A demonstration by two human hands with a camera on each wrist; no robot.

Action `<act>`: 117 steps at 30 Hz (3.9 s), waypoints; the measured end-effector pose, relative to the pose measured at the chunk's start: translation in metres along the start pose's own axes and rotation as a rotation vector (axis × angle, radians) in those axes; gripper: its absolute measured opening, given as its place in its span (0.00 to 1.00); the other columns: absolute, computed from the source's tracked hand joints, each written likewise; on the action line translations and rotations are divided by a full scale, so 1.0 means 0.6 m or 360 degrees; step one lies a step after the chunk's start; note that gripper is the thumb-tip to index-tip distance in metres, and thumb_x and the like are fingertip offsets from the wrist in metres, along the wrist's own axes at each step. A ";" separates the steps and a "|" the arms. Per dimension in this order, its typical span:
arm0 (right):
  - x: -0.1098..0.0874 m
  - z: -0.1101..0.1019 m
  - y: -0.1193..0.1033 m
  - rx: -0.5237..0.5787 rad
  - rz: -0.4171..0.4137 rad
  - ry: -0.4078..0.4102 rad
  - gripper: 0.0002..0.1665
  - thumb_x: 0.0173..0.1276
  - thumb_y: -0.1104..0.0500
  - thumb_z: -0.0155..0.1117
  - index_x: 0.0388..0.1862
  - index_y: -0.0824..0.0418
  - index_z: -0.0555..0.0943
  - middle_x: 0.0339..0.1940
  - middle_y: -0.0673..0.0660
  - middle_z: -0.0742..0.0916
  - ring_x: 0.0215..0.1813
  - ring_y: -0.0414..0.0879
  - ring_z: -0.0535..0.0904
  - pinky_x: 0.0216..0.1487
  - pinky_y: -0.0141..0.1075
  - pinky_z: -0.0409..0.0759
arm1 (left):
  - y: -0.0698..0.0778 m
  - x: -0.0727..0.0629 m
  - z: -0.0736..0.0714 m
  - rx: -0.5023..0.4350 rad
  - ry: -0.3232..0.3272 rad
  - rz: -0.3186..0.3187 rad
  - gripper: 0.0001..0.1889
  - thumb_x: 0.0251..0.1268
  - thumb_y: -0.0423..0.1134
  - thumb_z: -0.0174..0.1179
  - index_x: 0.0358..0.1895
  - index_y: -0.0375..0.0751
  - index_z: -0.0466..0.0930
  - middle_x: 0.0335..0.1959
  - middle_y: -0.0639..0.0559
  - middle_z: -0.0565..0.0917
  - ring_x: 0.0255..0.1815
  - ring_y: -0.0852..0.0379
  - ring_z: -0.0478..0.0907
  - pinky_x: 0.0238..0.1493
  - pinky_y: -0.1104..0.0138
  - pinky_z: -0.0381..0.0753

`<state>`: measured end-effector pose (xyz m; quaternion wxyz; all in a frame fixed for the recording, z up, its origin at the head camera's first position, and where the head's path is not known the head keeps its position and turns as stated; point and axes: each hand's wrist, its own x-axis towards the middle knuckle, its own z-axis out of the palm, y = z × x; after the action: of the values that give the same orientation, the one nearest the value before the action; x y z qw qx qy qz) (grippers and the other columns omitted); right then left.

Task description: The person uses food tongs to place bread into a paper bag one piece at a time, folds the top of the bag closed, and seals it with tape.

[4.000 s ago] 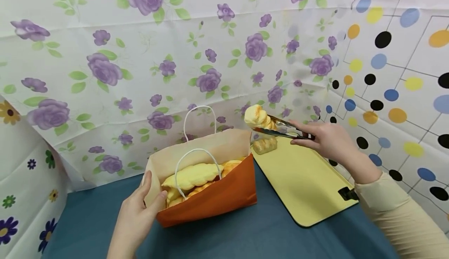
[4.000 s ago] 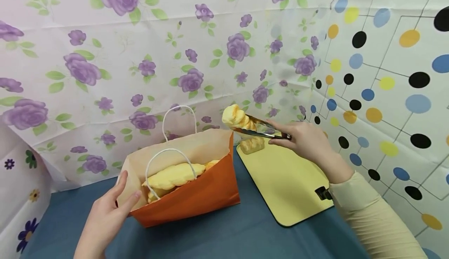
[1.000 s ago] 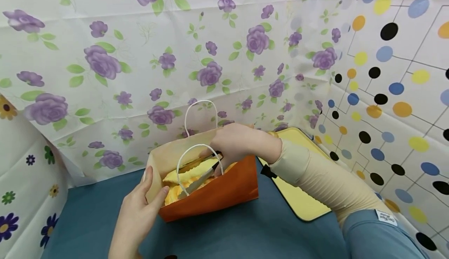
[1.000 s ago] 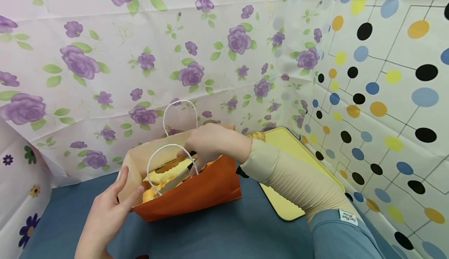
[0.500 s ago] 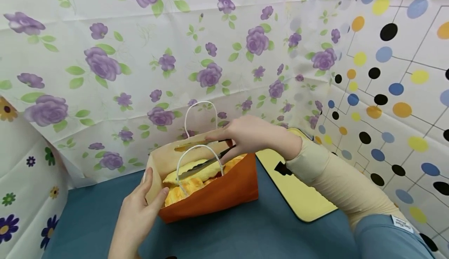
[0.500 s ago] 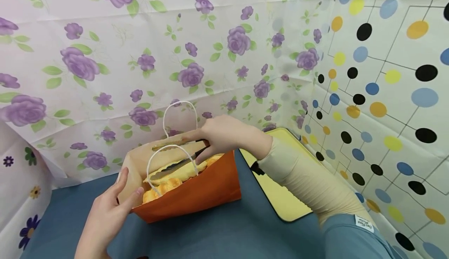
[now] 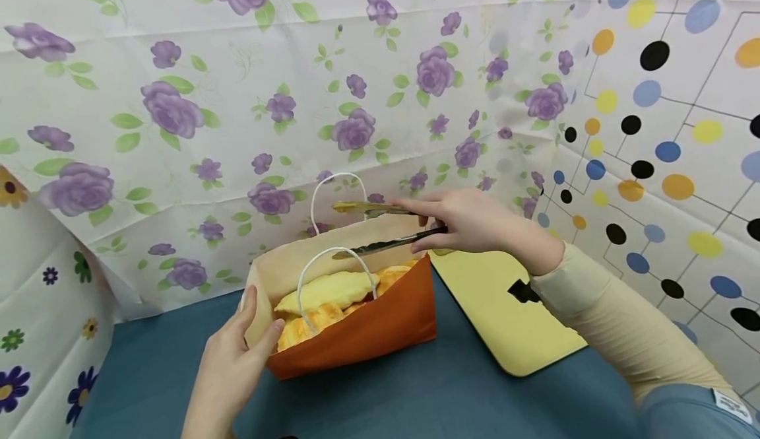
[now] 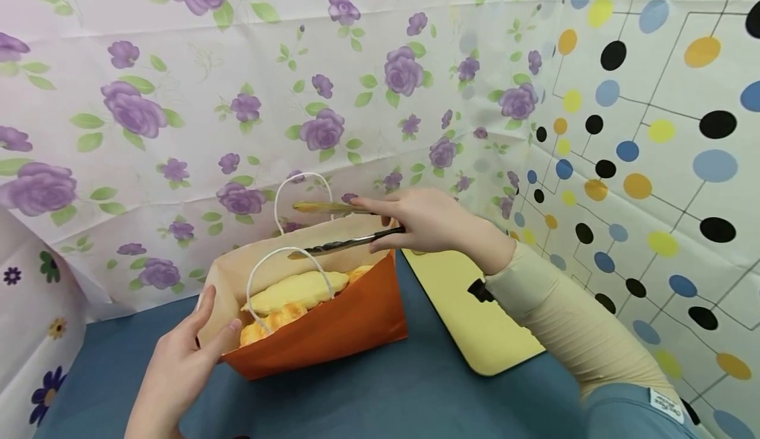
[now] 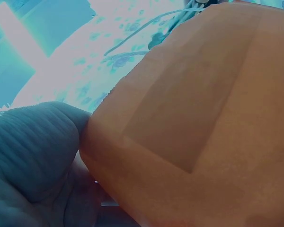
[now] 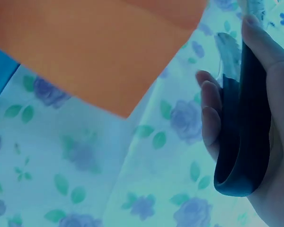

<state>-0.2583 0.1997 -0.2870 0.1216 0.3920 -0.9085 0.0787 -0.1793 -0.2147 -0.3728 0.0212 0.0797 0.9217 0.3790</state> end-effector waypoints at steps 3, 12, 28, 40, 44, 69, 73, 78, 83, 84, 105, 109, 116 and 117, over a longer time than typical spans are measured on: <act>-0.023 -0.001 0.010 0.0010 0.0064 0.0057 0.48 0.76 0.35 0.67 0.89 0.44 0.61 0.51 0.46 0.88 0.39 0.37 0.83 0.36 0.38 0.80 | 0.001 0.001 0.000 0.0003 -0.0009 -0.0009 0.46 0.82 0.62 0.56 0.87 0.39 0.47 0.87 0.48 0.48 0.86 0.37 0.50 0.79 0.37 0.56; -0.089 -0.001 0.051 -0.0033 0.0272 0.0171 0.52 0.76 0.41 0.70 0.91 0.45 0.55 0.46 0.45 0.86 0.33 0.34 0.78 0.35 0.38 0.78 | 0.001 0.001 -0.001 0.0000 0.0030 0.0024 0.45 0.82 0.61 0.57 0.86 0.37 0.49 0.87 0.46 0.50 0.85 0.37 0.52 0.79 0.37 0.56; -0.206 0.065 0.169 0.0012 0.0681 0.0034 0.47 0.80 0.39 0.64 0.88 0.54 0.60 0.70 0.62 0.80 0.60 0.58 0.83 0.57 0.58 0.81 | 0.003 0.000 0.001 -0.0020 0.0066 0.0038 0.45 0.82 0.59 0.58 0.86 0.37 0.49 0.87 0.47 0.50 0.86 0.37 0.50 0.79 0.37 0.56; -0.252 0.159 0.233 0.0091 0.0767 -0.0177 0.47 0.81 0.45 0.65 0.87 0.66 0.60 0.80 0.73 0.69 0.74 0.70 0.72 0.68 0.65 0.74 | 0.004 -0.006 0.006 -0.0019 0.0022 -0.0009 0.46 0.82 0.63 0.55 0.87 0.42 0.46 0.88 0.51 0.48 0.86 0.37 0.48 0.79 0.36 0.55; -0.253 0.174 0.247 0.0087 0.0760 -0.0201 0.45 0.82 0.46 0.65 0.85 0.68 0.62 0.78 0.74 0.72 0.74 0.71 0.72 0.68 0.65 0.73 | 0.005 -0.003 0.005 -0.0017 0.0033 0.0010 0.46 0.82 0.63 0.55 0.87 0.41 0.47 0.88 0.50 0.48 0.86 0.36 0.49 0.78 0.35 0.56; -0.109 0.193 0.294 -0.0757 0.0724 -0.0604 0.42 0.71 0.45 0.77 0.77 0.61 0.75 0.69 0.65 0.81 0.68 0.64 0.77 0.65 0.67 0.74 | 0.002 0.000 0.001 0.0043 -0.0023 -0.0055 0.48 0.80 0.67 0.53 0.88 0.45 0.44 0.88 0.49 0.47 0.86 0.36 0.50 0.78 0.35 0.57; -0.104 0.190 0.287 -0.0816 0.0716 -0.0646 0.39 0.67 0.44 0.80 0.70 0.61 0.80 0.63 0.64 0.84 0.63 0.63 0.79 0.62 0.66 0.76 | 0.001 0.000 0.004 0.0045 -0.0016 -0.0037 0.47 0.81 0.66 0.54 0.88 0.44 0.45 0.88 0.48 0.48 0.86 0.36 0.51 0.78 0.35 0.57; -0.099 0.169 0.277 -0.0735 0.0739 -0.0719 0.36 0.67 0.45 0.80 0.68 0.59 0.83 0.60 0.64 0.86 0.62 0.64 0.81 0.60 0.65 0.78 | 0.001 -0.001 0.006 0.0042 -0.0015 -0.0032 0.47 0.81 0.65 0.54 0.88 0.44 0.45 0.88 0.49 0.48 0.86 0.36 0.51 0.78 0.36 0.57; -0.089 0.150 0.269 -0.0583 0.0805 -0.0790 0.38 0.68 0.47 0.79 0.74 0.57 0.81 0.62 0.67 0.86 0.64 0.67 0.80 0.62 0.68 0.77 | 0.002 -0.001 0.004 0.0037 -0.0008 -0.0024 0.46 0.82 0.63 0.55 0.88 0.42 0.46 0.88 0.49 0.47 0.86 0.36 0.50 0.79 0.36 0.56; -0.089 0.151 0.269 -0.0582 0.0811 -0.0801 0.38 0.68 0.46 0.79 0.75 0.56 0.81 0.63 0.67 0.86 0.64 0.67 0.80 0.62 0.68 0.77 | 0.002 -0.001 0.004 0.0036 -0.0011 -0.0024 0.46 0.82 0.63 0.55 0.88 0.42 0.46 0.88 0.49 0.47 0.86 0.35 0.49 0.79 0.36 0.56; -0.053 0.147 0.259 -0.0827 0.0757 -0.0820 0.14 0.61 0.49 0.84 0.39 0.56 0.91 0.36 0.57 0.89 0.41 0.56 0.84 0.52 0.59 0.83 | -0.002 -0.001 0.002 0.0010 0.0020 0.0034 0.45 0.82 0.62 0.55 0.87 0.41 0.47 0.88 0.48 0.49 0.86 0.37 0.51 0.79 0.36 0.56; -0.057 0.137 0.258 -0.0797 0.0753 -0.0798 0.14 0.59 0.54 0.85 0.24 0.54 0.85 0.23 0.52 0.83 0.28 0.48 0.78 0.40 0.51 0.84 | -0.002 -0.001 0.002 0.0003 0.0019 0.0042 0.45 0.82 0.62 0.55 0.87 0.41 0.47 0.88 0.48 0.49 0.86 0.37 0.51 0.78 0.36 0.56; -0.077 0.137 0.253 -0.0602 0.0804 -0.0857 0.12 0.60 0.53 0.86 0.33 0.55 0.89 0.27 0.51 0.85 0.30 0.46 0.82 0.34 0.45 0.85 | -0.001 -0.001 0.007 -0.0043 0.0027 0.0078 0.44 0.83 0.60 0.56 0.87 0.40 0.48 0.87 0.48 0.50 0.86 0.38 0.50 0.78 0.36 0.57; -0.080 0.137 0.253 -0.0599 0.0805 -0.0872 0.13 0.61 0.52 0.86 0.36 0.55 0.90 0.28 0.51 0.86 0.30 0.46 0.82 0.34 0.45 0.85 | -0.001 -0.001 0.008 -0.0047 0.0029 0.0085 0.44 0.83 0.60 0.56 0.87 0.40 0.49 0.87 0.48 0.51 0.86 0.38 0.50 0.78 0.36 0.57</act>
<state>-0.3507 0.3167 -0.3866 -0.0782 0.1338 -0.9734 -0.1685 -0.1782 -0.2120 -0.3765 0.0039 0.1006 0.9137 0.3938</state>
